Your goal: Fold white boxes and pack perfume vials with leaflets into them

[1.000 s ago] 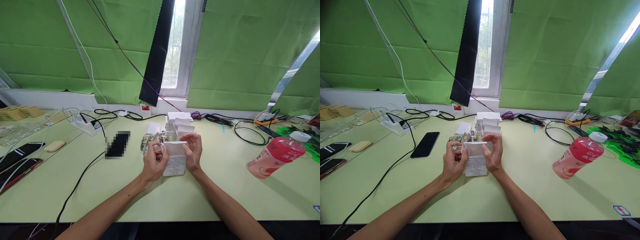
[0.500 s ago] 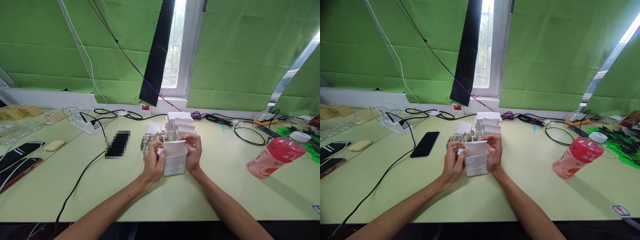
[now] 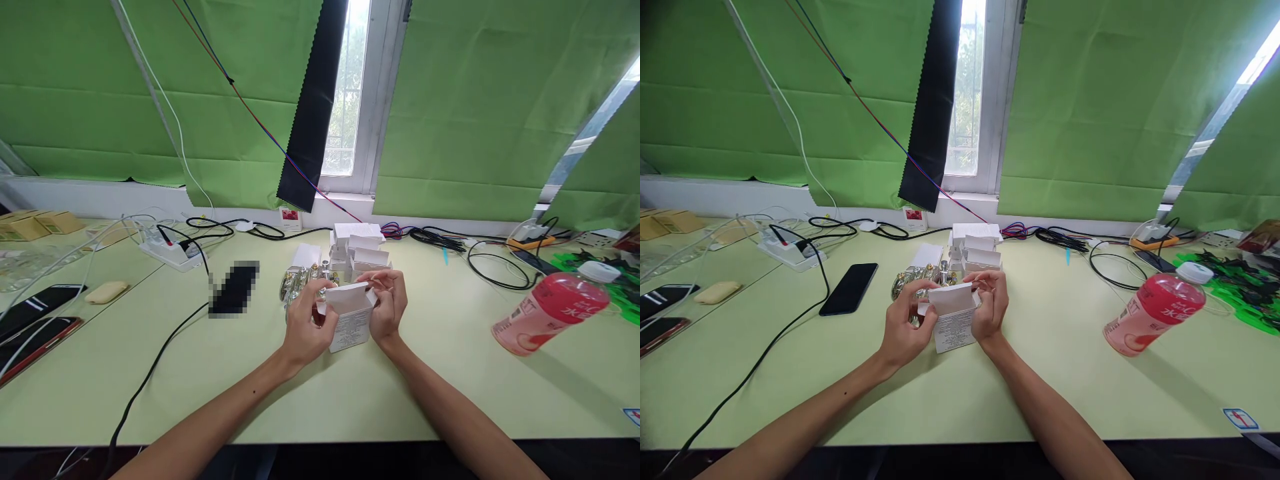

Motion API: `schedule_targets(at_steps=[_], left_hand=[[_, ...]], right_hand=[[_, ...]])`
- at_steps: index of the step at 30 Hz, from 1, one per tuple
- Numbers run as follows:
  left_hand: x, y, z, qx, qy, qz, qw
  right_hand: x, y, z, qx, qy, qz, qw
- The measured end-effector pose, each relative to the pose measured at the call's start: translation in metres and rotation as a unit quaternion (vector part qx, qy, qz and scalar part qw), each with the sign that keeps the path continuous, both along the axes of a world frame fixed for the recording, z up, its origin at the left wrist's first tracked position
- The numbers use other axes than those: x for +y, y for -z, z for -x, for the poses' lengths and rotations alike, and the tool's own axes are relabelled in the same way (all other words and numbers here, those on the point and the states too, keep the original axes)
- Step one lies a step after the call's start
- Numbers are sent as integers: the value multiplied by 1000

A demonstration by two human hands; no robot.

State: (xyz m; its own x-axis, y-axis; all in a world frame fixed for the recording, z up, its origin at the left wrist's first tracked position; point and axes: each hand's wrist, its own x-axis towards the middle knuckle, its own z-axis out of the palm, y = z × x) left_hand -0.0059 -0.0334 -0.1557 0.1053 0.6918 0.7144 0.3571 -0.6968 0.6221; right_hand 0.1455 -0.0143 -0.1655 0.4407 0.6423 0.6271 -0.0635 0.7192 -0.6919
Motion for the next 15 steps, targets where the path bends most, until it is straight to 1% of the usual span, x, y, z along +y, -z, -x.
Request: schedule_targets(at_steps=[3,5,15], left_hand=[[0,-7,2,22,-12,-52,998],[0,-10,3,26,-12,-64,998],[2,-9,2,-29,13,-38,999]], right_hand=[[0,0,0,0,5,16,1000],[0,1,0,-3,6,22,1000],[1,4,0,-35,4,31,999]])
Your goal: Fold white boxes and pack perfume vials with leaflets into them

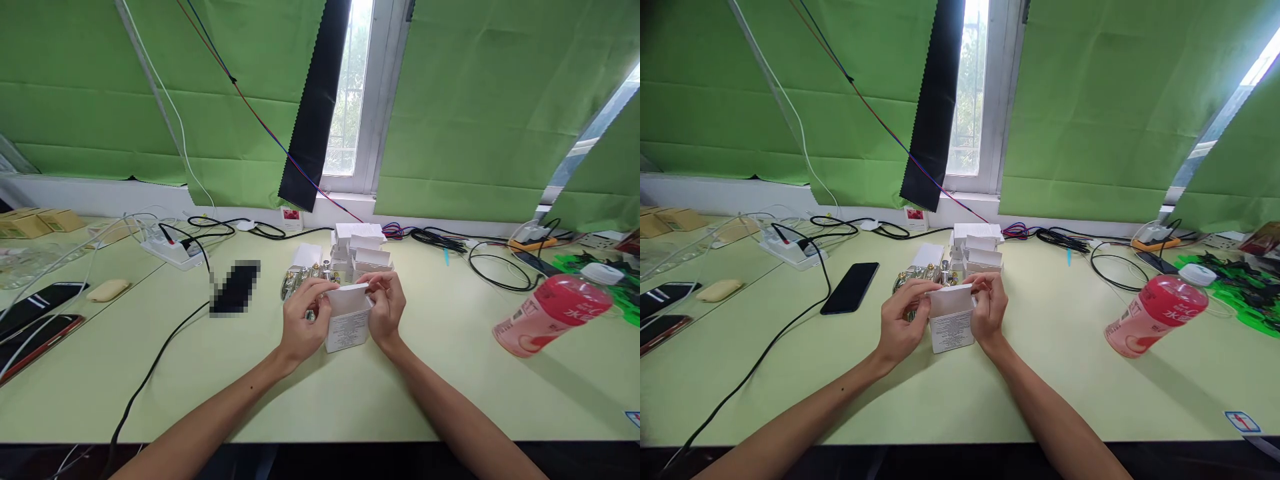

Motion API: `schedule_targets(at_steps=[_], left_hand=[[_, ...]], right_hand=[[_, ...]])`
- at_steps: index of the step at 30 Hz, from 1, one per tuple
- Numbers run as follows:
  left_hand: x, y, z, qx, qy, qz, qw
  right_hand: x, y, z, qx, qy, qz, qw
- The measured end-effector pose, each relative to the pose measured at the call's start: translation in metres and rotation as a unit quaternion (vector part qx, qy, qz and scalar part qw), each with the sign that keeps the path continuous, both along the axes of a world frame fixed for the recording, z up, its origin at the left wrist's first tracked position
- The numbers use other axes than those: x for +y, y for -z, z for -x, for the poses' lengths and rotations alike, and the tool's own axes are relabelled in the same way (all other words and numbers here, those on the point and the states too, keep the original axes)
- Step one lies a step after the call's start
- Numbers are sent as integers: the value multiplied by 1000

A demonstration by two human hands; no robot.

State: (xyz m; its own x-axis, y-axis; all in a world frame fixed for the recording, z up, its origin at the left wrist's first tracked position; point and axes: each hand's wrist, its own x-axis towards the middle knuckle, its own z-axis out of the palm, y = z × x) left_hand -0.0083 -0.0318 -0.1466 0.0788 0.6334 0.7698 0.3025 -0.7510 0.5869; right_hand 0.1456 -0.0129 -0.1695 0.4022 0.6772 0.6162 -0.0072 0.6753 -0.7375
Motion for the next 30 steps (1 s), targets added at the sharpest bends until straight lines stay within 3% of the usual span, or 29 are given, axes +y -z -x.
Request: schedule_targets(at_steps=[12,30], left_hand=[[6,2,2,-46,39,51,997],[10,5,2,-75,73,66,992]], right_hand=[[2,0,-2,-2,11,1,1000],[2,0,-3,-8,19,-10,1000]])
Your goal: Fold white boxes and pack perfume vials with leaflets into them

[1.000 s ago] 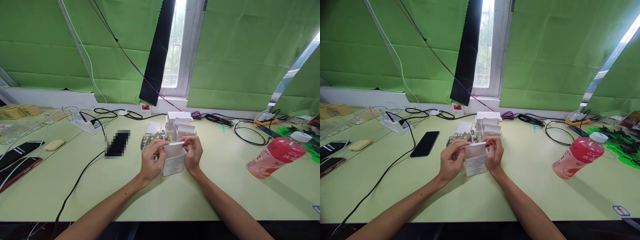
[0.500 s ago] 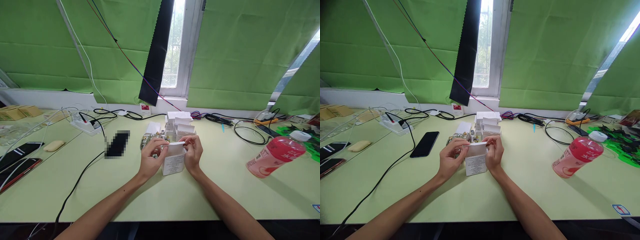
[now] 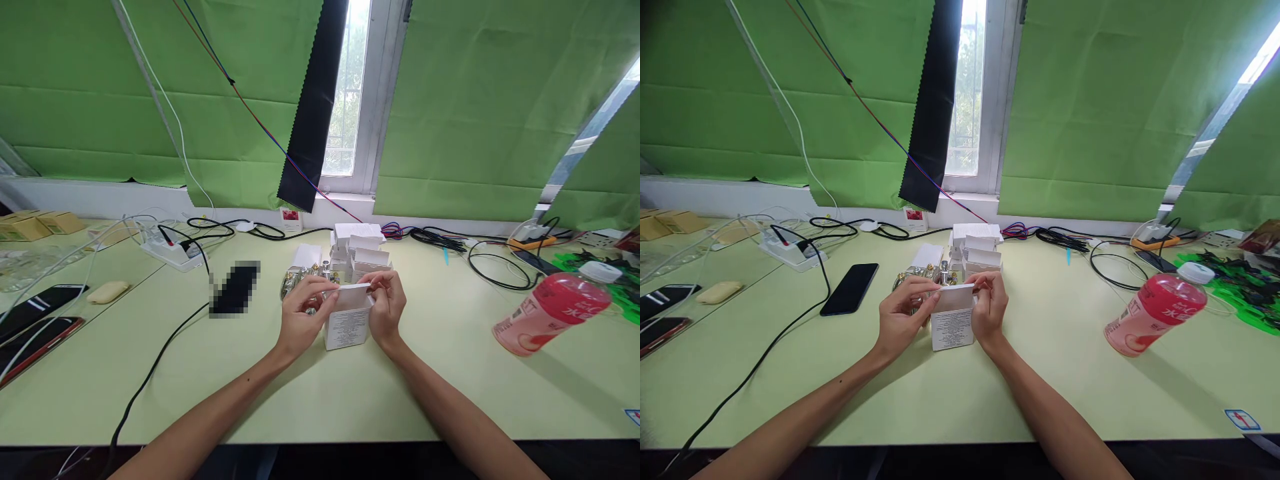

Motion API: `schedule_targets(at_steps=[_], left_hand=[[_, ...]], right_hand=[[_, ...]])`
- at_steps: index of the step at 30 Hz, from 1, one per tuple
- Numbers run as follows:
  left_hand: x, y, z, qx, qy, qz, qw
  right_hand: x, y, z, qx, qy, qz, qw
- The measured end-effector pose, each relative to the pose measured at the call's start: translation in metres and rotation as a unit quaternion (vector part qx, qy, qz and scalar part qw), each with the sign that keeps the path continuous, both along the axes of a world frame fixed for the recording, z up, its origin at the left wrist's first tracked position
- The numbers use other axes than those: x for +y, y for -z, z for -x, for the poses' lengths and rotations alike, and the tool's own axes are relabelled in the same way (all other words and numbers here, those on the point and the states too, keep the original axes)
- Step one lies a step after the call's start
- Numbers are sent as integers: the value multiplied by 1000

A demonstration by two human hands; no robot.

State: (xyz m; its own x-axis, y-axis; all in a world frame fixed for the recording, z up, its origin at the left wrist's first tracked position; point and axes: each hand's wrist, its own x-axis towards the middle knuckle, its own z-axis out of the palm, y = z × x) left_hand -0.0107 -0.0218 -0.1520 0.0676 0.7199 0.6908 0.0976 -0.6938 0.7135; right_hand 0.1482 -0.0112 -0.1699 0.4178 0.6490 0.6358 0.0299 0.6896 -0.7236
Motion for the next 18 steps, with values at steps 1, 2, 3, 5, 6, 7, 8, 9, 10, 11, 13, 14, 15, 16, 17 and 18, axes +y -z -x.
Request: schedule_targets(at_steps=[1,2,3,5,6,7,8,9,10,11,13,14,15,16,17,18], left_hand=[[0,0,0,-3,4,1,1000],[1,0,0,-6,8,1,1000],[1,1,0,-8,10,3,1000],[1,0,1,-12,14,5,1000],[1,0,1,-14,15,7,1000],[1,0,1,-15,16,8,1000],[1,-1,0,-15,16,10,1000],[1,-2,0,-16,16,13,1000],[1,-2,0,-16,16,18,1000],[1,-3,0,-16,17,23,999],[0,-4,0,-19,20,34,999],[0,-4,1,-20,23,39,999],[0,-5,1,-22,26,44,998],[0,-5,1,-25,31,49,998],[1,-5,1,-28,36,54,997],[1,-6,1,-32,42,61,997]], right_hand=[[0,0,0,0,0,-1,1000],[0,0,0,1,-1,-1,1000],[0,0,0,2,-1,-1,1000],[1,-1,0,3,-1,-1,1000],[1,-2,0,3,-1,-1,1000],[1,-2,0,3,0,-1,1000],[1,-2,0,4,0,-1,1000],[1,-2,1,4,0,-1,1000],[1,-2,1,5,0,0,1000],[1,-2,1,6,0,2,1000],[0,-2,1,7,0,4,1000],[0,-2,1,7,0,4,1000],[0,-2,1,8,0,3,1000],[0,-1,1,9,0,2,1000],[0,-1,1,9,0,1,1000],[1,-1,1,8,0,-1,1000]])
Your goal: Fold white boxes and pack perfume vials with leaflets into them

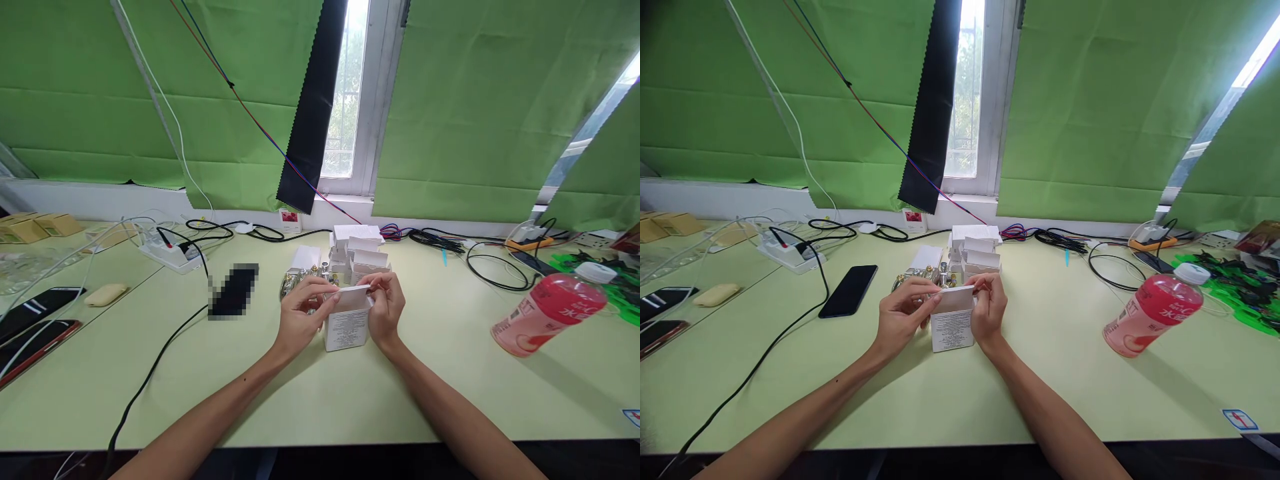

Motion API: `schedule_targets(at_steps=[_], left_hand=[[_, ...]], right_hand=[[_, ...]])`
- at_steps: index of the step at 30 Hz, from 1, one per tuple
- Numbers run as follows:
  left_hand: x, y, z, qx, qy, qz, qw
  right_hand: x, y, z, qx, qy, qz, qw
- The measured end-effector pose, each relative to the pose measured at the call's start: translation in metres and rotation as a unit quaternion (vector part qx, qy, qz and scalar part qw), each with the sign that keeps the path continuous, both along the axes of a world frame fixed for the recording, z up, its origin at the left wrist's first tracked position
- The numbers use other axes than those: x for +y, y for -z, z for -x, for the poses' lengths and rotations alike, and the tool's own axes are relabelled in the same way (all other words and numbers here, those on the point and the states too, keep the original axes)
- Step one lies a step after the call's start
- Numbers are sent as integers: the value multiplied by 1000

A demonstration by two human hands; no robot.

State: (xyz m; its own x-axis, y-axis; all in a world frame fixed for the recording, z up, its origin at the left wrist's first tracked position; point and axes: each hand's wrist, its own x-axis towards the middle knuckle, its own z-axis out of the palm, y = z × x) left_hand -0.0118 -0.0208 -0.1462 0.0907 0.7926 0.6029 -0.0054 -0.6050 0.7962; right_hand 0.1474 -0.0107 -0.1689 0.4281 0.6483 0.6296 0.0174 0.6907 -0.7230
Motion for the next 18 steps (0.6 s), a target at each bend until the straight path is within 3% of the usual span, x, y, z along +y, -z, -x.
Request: schedule_targets(at_steps=[10,18], left_hand=[[4,-3,0,-51,54,52,996],[2,-4,-2,-52,20,55,997]], right_hand=[[0,2,-1,-36,29,-1,999],[0,2,0,-32,27,-6,999]])
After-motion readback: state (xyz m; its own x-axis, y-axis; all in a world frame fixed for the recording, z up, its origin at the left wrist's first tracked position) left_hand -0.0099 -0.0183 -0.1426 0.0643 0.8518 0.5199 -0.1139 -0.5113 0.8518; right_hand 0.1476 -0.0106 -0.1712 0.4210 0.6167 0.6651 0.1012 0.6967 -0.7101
